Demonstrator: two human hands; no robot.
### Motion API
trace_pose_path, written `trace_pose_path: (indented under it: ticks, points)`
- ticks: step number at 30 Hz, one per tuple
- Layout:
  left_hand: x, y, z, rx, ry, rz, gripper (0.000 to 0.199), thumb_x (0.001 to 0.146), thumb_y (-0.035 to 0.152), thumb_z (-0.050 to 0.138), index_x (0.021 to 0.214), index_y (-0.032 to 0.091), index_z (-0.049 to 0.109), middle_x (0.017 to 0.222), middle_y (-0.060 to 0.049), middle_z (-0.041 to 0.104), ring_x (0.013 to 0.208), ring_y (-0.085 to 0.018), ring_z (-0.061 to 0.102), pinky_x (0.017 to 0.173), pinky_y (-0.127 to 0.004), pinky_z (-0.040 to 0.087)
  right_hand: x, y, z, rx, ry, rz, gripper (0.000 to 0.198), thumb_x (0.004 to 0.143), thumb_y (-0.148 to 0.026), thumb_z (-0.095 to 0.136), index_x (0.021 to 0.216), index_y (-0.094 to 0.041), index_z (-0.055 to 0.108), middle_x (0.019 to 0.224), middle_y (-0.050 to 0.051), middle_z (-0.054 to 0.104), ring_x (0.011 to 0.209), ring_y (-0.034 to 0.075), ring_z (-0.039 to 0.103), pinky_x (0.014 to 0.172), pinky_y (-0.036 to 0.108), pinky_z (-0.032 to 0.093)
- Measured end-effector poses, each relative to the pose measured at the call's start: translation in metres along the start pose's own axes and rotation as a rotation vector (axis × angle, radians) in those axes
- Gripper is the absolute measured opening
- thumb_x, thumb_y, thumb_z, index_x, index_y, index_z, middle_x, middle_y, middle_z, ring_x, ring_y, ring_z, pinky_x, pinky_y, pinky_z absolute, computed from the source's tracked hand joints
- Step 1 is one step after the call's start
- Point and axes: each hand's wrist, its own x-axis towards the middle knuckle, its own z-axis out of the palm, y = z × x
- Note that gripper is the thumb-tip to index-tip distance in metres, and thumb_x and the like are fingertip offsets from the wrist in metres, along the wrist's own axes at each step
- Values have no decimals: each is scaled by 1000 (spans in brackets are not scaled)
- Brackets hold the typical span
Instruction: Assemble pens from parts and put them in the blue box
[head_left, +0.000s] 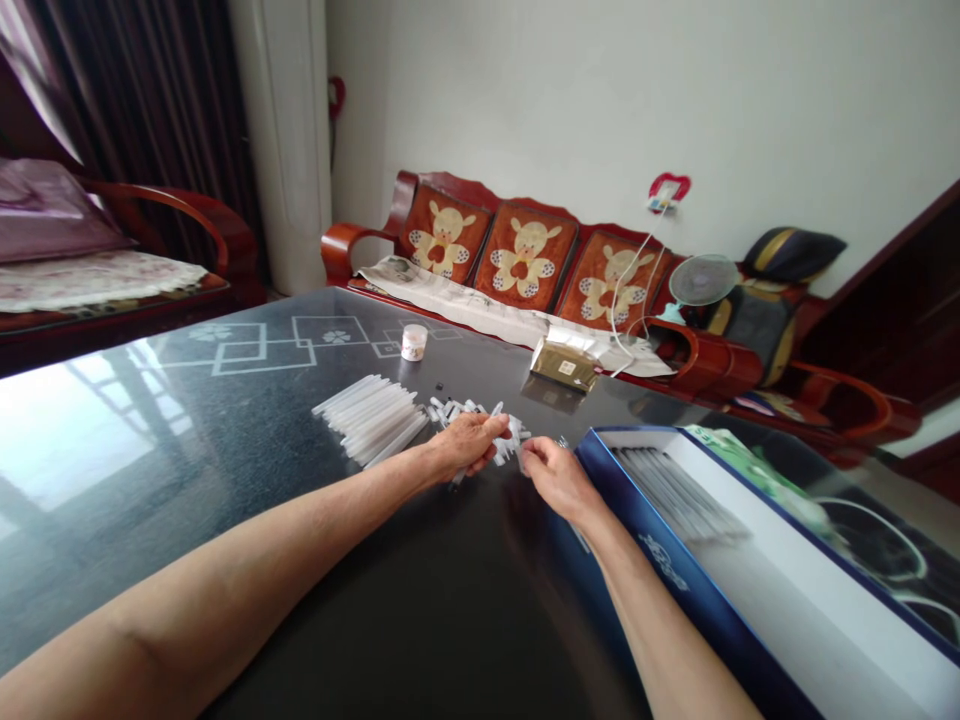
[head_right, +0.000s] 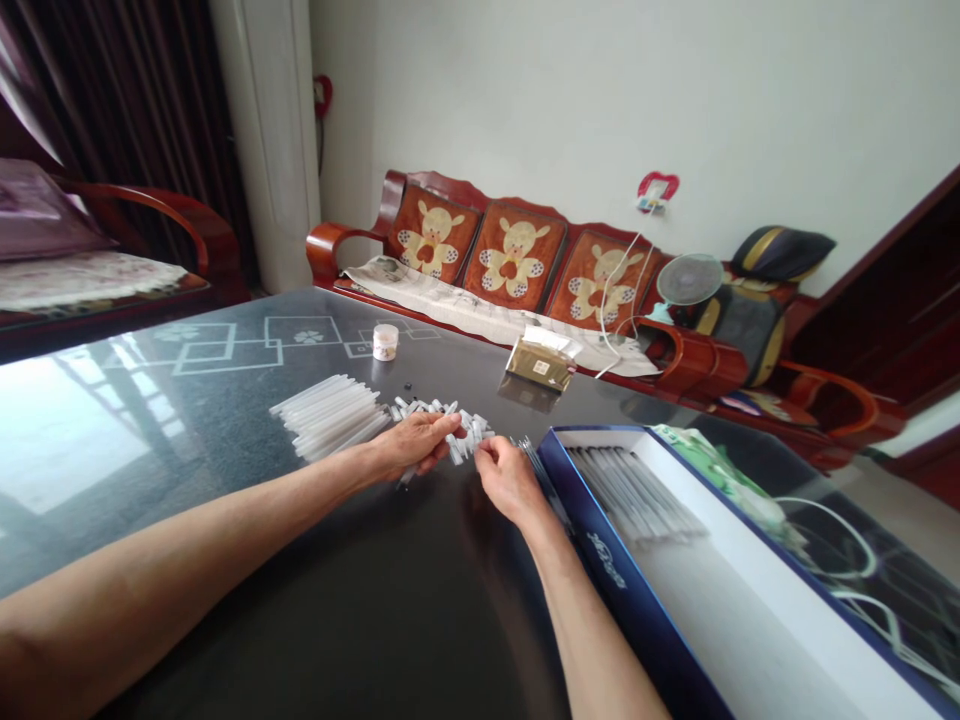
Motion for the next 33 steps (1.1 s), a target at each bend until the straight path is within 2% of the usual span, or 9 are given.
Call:
trace_pose_path:
  ticks: [3,6,11,15,21,27,33]
  points:
    - [-3,4,0,66,-35,-15,38,93,46,39,89,14,61,40,8,40,30,-6,30,33,-19,19,3,-2,5,373,58,109,31,78,-44,55,92,-18,61,81,4,68,72,18,63,57,26,44]
    - [-3,4,0,110,-55,-39,45,92,53,39,93,14,62,41,8,37,32,-7,28,34,-20,17,3,-5,9,583,112,109,34,73,-45,62,93,-18,59,85,3,67,76,17,62,59,24,44]
    - [1,1,-1,164,-75,-52,54,92,55,32,96,13,65,44,6,41,35,-7,30,38,-21,22,0,-9,9,699,137,45,32,72,-42,67,94,-20,59,88,0,66,79,14,61,63,24,44]
    - [1,3,0,198,-78,-49,48,91,48,36,97,13,67,48,5,45,38,-7,32,39,-21,23,-1,-10,8,732,125,41,33,72,-39,69,99,-21,59,92,0,68,80,14,61,64,24,44]
    - [2,-1,-1,205,-82,-29,42,86,46,43,92,14,68,48,4,47,40,-8,34,40,-21,24,-1,-10,9,741,176,12,36,70,-37,70,101,-22,60,91,0,68,80,14,62,64,24,45]
    - [4,-4,0,196,-84,-21,38,84,43,45,96,15,68,47,5,45,39,-8,31,39,-21,22,0,-6,11,824,169,4,44,71,-35,72,112,-24,58,92,-2,68,78,13,63,63,23,46]
    - [3,-4,2,188,-105,-6,33,82,40,47,90,15,67,48,5,45,39,-8,32,38,-21,22,3,-5,11,1038,200,109,45,62,-34,81,100,-22,60,86,-2,69,74,12,64,66,23,49]
